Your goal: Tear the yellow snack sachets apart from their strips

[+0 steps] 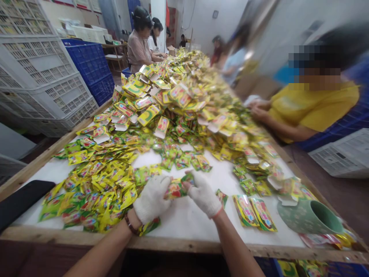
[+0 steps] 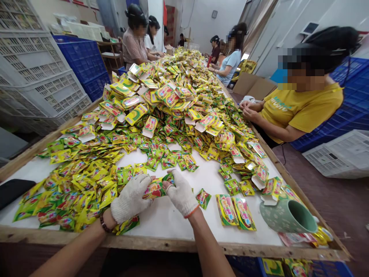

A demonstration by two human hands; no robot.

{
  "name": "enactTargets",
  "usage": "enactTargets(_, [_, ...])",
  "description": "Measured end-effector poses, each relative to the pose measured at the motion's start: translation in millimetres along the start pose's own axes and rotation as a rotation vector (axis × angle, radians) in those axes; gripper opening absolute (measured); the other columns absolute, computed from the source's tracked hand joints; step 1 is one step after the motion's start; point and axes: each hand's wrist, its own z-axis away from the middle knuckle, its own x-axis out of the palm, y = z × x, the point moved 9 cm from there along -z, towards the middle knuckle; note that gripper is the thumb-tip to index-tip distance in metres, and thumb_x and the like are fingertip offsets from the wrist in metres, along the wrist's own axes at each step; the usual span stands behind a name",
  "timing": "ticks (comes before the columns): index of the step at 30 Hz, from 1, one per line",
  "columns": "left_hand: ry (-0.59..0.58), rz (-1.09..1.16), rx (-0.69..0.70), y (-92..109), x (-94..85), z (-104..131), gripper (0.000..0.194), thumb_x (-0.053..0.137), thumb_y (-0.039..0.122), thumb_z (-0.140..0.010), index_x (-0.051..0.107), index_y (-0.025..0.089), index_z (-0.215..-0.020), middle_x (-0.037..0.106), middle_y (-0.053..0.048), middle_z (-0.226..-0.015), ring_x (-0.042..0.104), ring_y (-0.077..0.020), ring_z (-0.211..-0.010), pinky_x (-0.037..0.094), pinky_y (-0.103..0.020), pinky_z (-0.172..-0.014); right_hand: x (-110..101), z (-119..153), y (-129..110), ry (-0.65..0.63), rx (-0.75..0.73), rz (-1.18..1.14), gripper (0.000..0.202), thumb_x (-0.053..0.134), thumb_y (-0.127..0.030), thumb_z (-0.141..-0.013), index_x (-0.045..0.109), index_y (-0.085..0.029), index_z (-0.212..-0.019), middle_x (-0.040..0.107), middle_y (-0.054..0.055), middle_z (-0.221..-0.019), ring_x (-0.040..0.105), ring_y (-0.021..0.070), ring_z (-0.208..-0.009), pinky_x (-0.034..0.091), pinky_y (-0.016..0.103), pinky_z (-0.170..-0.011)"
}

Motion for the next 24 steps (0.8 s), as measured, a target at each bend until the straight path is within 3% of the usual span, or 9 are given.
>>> enactTargets(5, [0.021, 0.029, 0.057, 7.2, -1.8, 1.1, 0.041, 0.061, 0.020, -0.067, 0.057, 0.017, -0.107, 0.062, -0.011, -0.101, 0.057, -0.0290, -0.099, 0.048, -0.044, -0.088, -10.9, 9.8, 3.4, 0.105, -0.051, 0.165, 0.008, 0.060, -0.026, -0.075, 0.057, -0.019, -0.077, 0.056, -0.001, -0.070, 0.052, 0.0168, -0.066, 0.044, 0.028, -0.063])
enactTargets(9, [0.048, 0.031, 0.039, 7.0, -3.3, 2.7, 0.039, 0.062, 0.023, -0.070, 0.057, 0.017, -0.108, 0.062, -0.011, -0.101, 0.057, -0.0284, -0.098, 0.049, -0.043, -0.088, -3.6, 14.7, 3.0, 0.202, -0.142, 0.161, 0.012, 0.055, -0.022, -0.076, 0.061, -0.018, -0.085, 0.062, 0.004, -0.078, 0.056, 0.0194, -0.073, 0.047, 0.032, -0.071])
enactTargets(13, [0.055, -0.005, 0.025, 2.8, -3.0, 2.2, 0.043, 0.062, 0.024, -0.070, 0.056, 0.016, -0.112, 0.062, -0.012, -0.103, 0.057, -0.0294, -0.101, 0.048, -0.044, -0.091, -5.3, 18.5, 7.8, 0.181, -0.079, 0.022, 0.027, 0.058, -0.026, -0.078, 0.062, -0.018, -0.104, 0.067, 0.006, -0.090, 0.061, 0.0199, -0.078, 0.050, 0.032, -0.072])
enactTargets(16, [0.069, -0.016, 0.020, 1.7, -4.0, 1.3, 0.047, 0.062, 0.024, -0.070, 0.054, 0.015, -0.115, 0.062, -0.012, -0.105, 0.056, -0.0301, -0.102, 0.047, -0.045, -0.091, -17.4, 23.3, 7.3, 0.217, -0.020, 0.004, 0.017, 0.058, -0.028, -0.079, 0.066, -0.018, -0.089, 0.066, 0.004, -0.079, 0.060, 0.0182, -0.071, 0.049, 0.029, -0.065])
enactTargets(19, [0.063, -0.003, 0.062, 6.3, -3.0, 1.9, 0.046, 0.062, 0.024, -0.071, 0.055, 0.016, -0.115, 0.062, -0.012, -0.104, 0.057, -0.0296, -0.101, 0.047, -0.044, -0.091, -8.5, 25.2, 4.7, 0.100, 0.040, -0.053, 0.017, 0.055, -0.027, -0.076, 0.069, -0.019, -0.074, 0.062, 0.000, -0.062, 0.057, 0.0160, -0.060, 0.047, 0.027, -0.058])
enactTargets(24, [0.112, 0.003, 0.063, 7.0, -6.7, 4.8, 0.045, 0.061, 0.019, -0.069, 0.055, 0.016, -0.114, 0.061, -0.011, -0.103, 0.057, -0.0289, -0.099, 0.047, -0.044, -0.091, 30.0, 35.4, 11.6, -0.238, 0.290, -0.291, 0.034, 0.050, -0.040, -0.081, 0.068, -0.017, -0.097, 0.049, -0.007, -0.040, 0.040, 0.0092, -0.033, 0.029, 0.020, -0.037])
